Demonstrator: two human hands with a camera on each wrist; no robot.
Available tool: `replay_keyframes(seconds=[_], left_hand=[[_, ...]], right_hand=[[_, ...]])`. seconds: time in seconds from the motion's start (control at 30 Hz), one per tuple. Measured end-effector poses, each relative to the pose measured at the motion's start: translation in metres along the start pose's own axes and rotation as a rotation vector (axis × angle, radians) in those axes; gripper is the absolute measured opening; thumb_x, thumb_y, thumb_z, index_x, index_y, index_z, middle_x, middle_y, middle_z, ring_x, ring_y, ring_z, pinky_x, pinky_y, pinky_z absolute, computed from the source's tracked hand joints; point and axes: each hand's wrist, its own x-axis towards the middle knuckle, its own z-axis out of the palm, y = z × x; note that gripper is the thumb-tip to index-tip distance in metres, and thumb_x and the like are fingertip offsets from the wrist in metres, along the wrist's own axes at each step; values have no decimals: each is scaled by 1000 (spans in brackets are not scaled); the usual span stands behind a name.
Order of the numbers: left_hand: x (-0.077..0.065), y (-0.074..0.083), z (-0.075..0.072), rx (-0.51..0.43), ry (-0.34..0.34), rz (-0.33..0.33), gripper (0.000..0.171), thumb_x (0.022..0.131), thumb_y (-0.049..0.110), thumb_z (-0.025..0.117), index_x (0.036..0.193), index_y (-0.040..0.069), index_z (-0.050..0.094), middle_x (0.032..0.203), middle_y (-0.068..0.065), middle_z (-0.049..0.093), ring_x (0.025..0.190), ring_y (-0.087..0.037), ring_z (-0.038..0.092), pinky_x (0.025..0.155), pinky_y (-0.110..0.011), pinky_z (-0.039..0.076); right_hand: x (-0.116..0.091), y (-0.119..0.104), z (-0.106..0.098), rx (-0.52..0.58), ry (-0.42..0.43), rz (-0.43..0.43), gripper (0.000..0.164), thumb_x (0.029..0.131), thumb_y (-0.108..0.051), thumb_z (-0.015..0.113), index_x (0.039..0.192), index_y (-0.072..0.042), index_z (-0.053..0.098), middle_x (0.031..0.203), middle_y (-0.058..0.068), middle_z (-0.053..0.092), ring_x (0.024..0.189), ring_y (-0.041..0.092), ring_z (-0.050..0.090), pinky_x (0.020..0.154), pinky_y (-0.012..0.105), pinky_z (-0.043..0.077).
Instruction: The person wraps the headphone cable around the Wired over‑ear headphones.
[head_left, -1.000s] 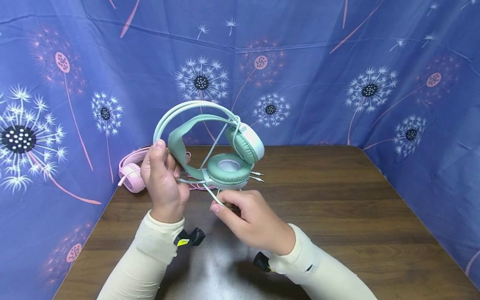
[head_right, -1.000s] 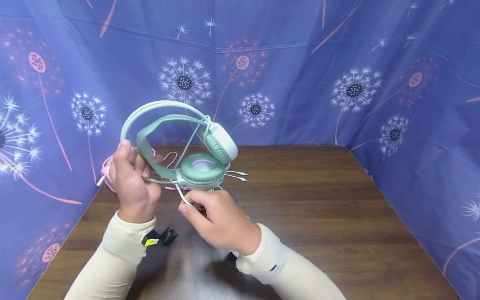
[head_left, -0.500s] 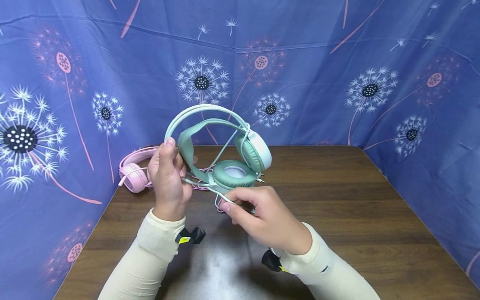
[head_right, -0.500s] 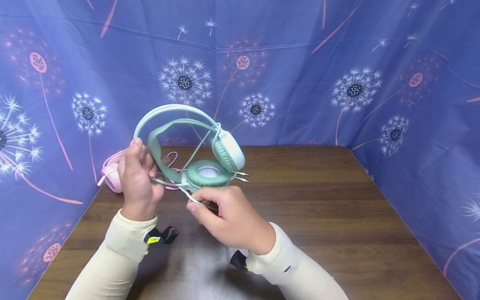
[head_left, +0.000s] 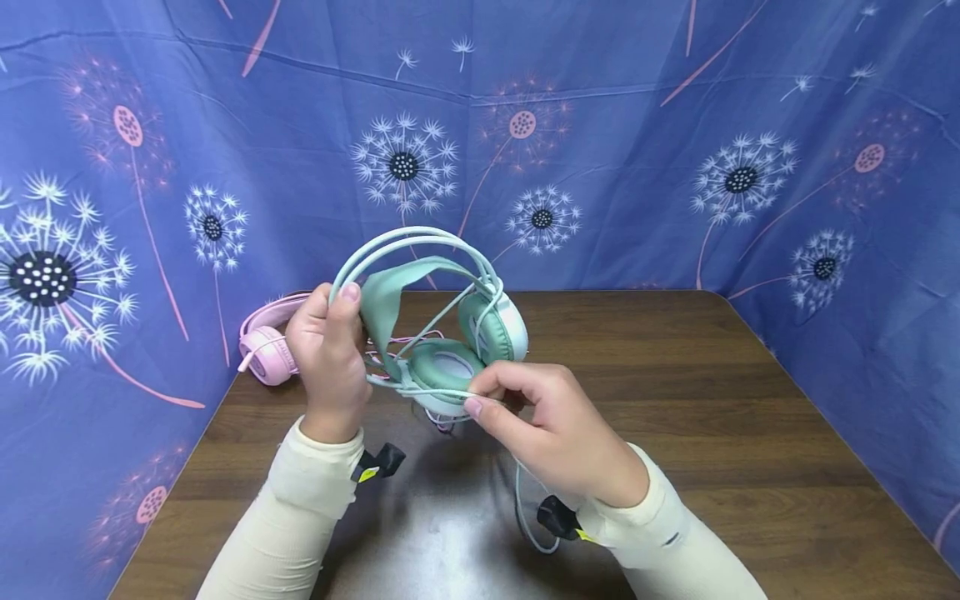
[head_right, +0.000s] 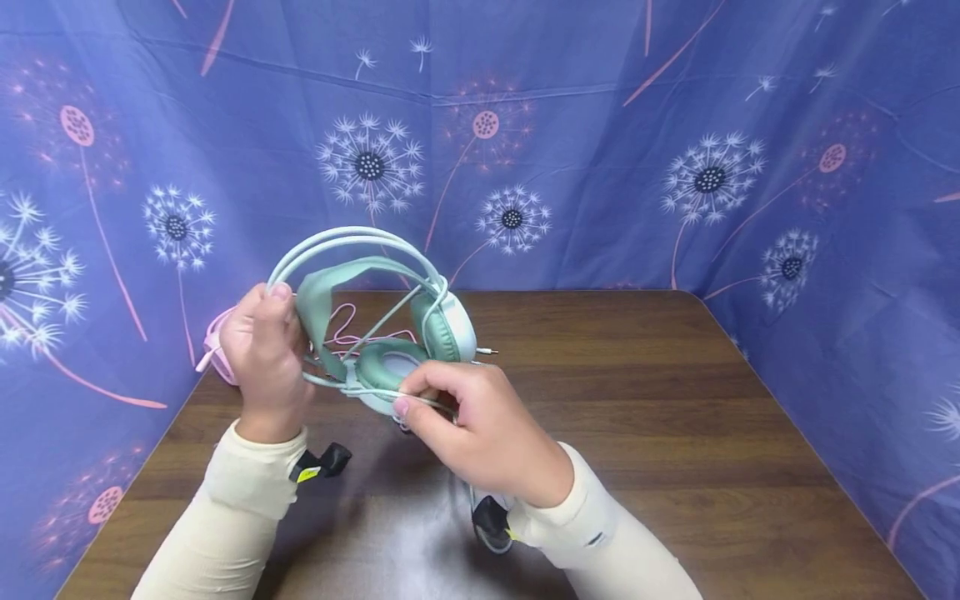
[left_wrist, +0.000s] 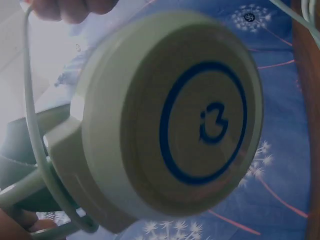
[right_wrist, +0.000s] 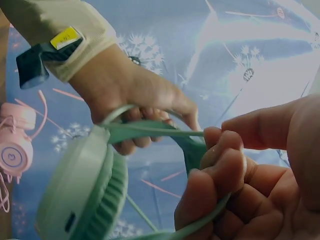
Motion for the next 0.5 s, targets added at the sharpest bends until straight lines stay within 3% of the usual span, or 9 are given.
replay_keyframes(seconds=[0.23,0.5], left_hand=[[1,12,0,59,-57,26,34,92,9,63,61,11,48,51,9,29,45,-8,20,42,-26,10],[-4,34,1,127,-149,53,35,89,5,63,60,4,44,53,7,32,47,-10,24,41,-25,16]], right_hand=[[-1,-1,-11,-38,25,12,8,96,-11,73,94,-18,76,78,-9,61,65,9,54,53,22,46],[-1,-1,-19,-223,122,-110,9,89,-16,82,91,-24,79,74,-14,57,62,6,51,52,21,41]])
